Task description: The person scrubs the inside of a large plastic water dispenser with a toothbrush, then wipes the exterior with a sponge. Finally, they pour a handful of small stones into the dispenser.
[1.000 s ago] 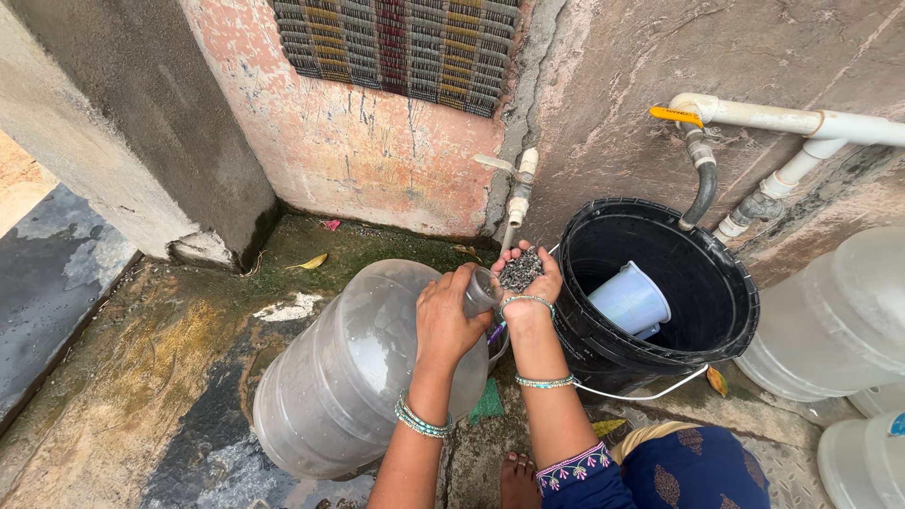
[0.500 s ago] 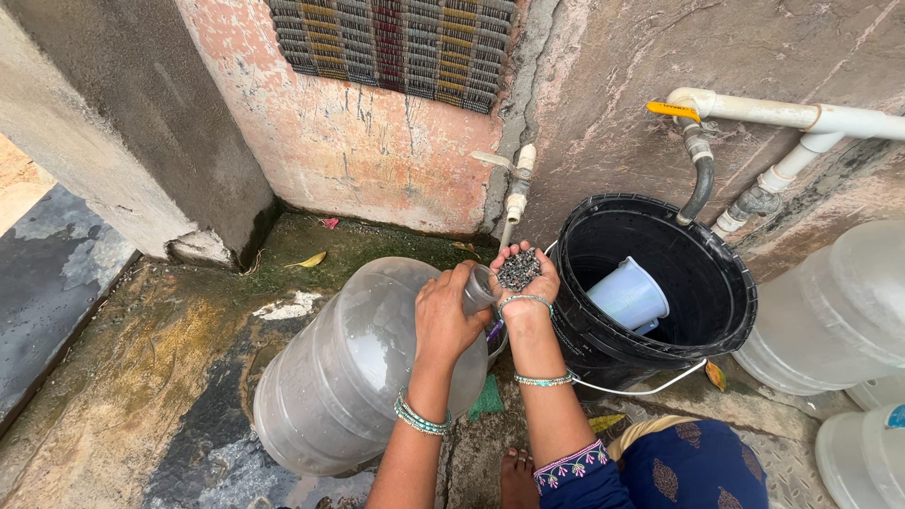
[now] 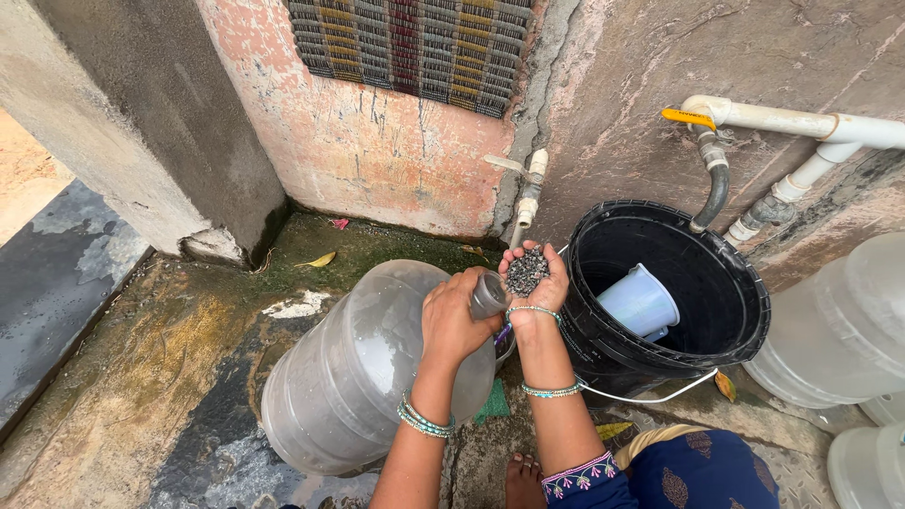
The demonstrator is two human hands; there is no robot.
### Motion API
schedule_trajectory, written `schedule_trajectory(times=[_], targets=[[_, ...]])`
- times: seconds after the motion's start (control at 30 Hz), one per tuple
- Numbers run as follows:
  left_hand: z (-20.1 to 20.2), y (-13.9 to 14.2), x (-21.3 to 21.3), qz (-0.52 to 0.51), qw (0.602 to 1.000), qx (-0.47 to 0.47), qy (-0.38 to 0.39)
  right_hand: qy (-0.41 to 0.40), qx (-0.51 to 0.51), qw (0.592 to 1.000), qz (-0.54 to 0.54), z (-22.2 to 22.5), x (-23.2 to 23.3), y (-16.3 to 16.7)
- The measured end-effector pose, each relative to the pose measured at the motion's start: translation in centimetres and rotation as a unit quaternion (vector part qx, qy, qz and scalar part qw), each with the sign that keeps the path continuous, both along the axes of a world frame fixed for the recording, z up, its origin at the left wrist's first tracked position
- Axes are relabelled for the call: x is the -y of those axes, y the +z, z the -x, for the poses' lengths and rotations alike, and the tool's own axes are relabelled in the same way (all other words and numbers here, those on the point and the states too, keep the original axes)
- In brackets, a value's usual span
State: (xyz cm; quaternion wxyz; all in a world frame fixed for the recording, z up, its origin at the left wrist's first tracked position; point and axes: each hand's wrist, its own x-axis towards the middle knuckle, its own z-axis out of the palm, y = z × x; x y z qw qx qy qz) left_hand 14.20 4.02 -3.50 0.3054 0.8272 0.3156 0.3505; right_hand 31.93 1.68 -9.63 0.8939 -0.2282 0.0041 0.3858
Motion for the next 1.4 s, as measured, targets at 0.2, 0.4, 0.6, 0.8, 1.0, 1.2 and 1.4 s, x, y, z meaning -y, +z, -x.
schedule_trajectory(times=[0.2,0.4,0.6,0.8,1.0,1.2,1.4], targets=[[-0.9,0.0,-2.8,0.122,0.984,-0.120,-0.058,-0.009,0.017,1.000,0.012,0.3,-0.4,-0.3],[-0.9,0.1,-3.6,0.173,0.968,-0.170,-0.063,-0.024,-0.090,0.995,-0.039,0.5,-0.4,-0.1],[0.0,0.7,-3.8,0.190,0.967,-0.146,-0.087,-0.003,-0.129,0.989,-0.076,0.8,0.1,0.5],[-0.1,0.5,-3.7,0.189,0.965,-0.155,-0.093,0.010,-0.087,0.993,-0.084,1.5,0.5,1.1],[-0.8,0.0,-3.1,0.165,0.972,-0.147,-0.078,0.005,0.052,0.998,-0.027,1.7,0.7,1.6],[-1.5,-0.5,-2.2,0.130,0.981,-0.136,-0.038,-0.042,0.199,0.979,0.028,3.0,0.8,2.6],[-1.5,-0.9,-2.3,0.119,0.983,-0.134,-0.028,-0.069,0.266,0.960,0.057,4.0,0.3,3.5]])
